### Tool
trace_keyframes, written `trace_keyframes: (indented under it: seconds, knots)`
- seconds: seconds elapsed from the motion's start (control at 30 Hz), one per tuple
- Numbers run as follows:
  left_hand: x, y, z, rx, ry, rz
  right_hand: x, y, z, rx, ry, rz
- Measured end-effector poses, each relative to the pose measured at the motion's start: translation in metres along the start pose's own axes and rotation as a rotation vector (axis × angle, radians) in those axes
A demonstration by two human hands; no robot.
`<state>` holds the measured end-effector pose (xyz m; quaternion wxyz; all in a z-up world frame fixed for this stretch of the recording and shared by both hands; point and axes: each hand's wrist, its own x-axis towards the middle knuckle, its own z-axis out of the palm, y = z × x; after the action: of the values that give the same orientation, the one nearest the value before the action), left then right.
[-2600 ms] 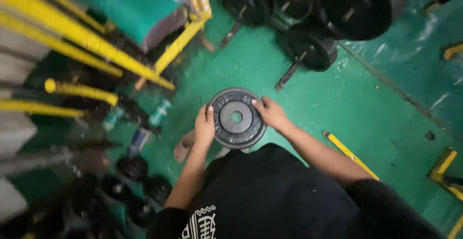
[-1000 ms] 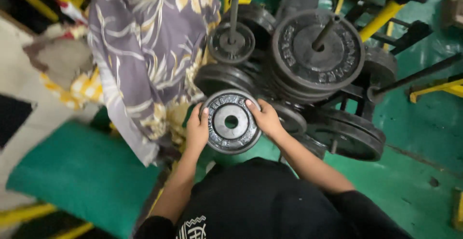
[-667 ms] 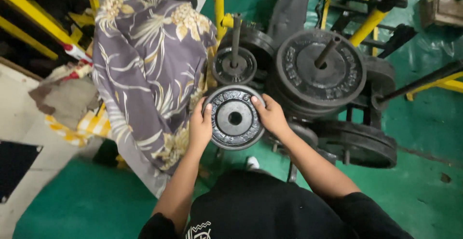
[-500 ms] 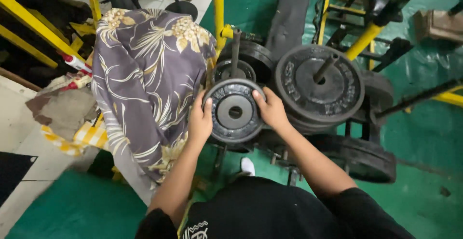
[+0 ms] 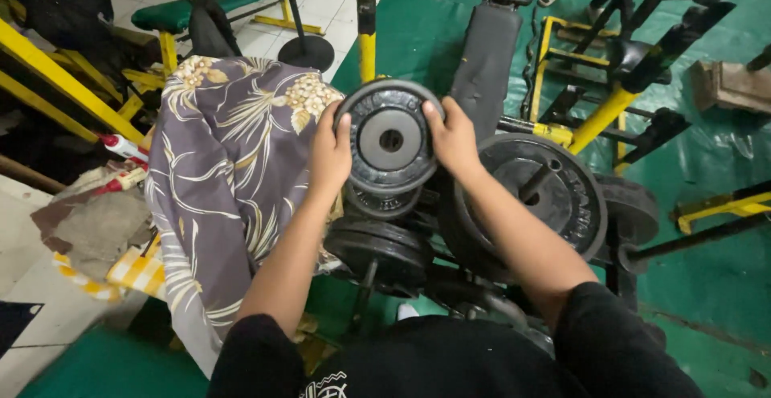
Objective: Cleaning gym weight plates using a cloth.
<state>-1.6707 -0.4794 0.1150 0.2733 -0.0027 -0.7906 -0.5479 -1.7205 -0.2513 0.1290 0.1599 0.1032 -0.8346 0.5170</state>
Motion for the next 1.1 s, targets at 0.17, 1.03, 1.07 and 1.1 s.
trace_keyframes:
  seconds: [0.17, 1.03, 1.07, 1.1]
  knots:
    - [0.025, -0.028, 0.018, 0.034, 0.025, -0.002, 0.033, 0.019, 0.01, -0.044, 0.02, -0.018]
    - [-0.005, -0.161, 0.052, 0.323, -0.118, -0.401, 0.048, 0.124, 0.071, -0.331, -0.627, 0.42]
    - [-0.008, -0.153, 0.05, 0.35, -0.164, -0.459, 0.048, 0.169, 0.087, -0.399, -0.604, 0.234]
    - [-0.01, -0.145, 0.049, 0.376, -0.21, -0.514, 0.05, 0.213, 0.103, -0.464, -0.575, 0.046]
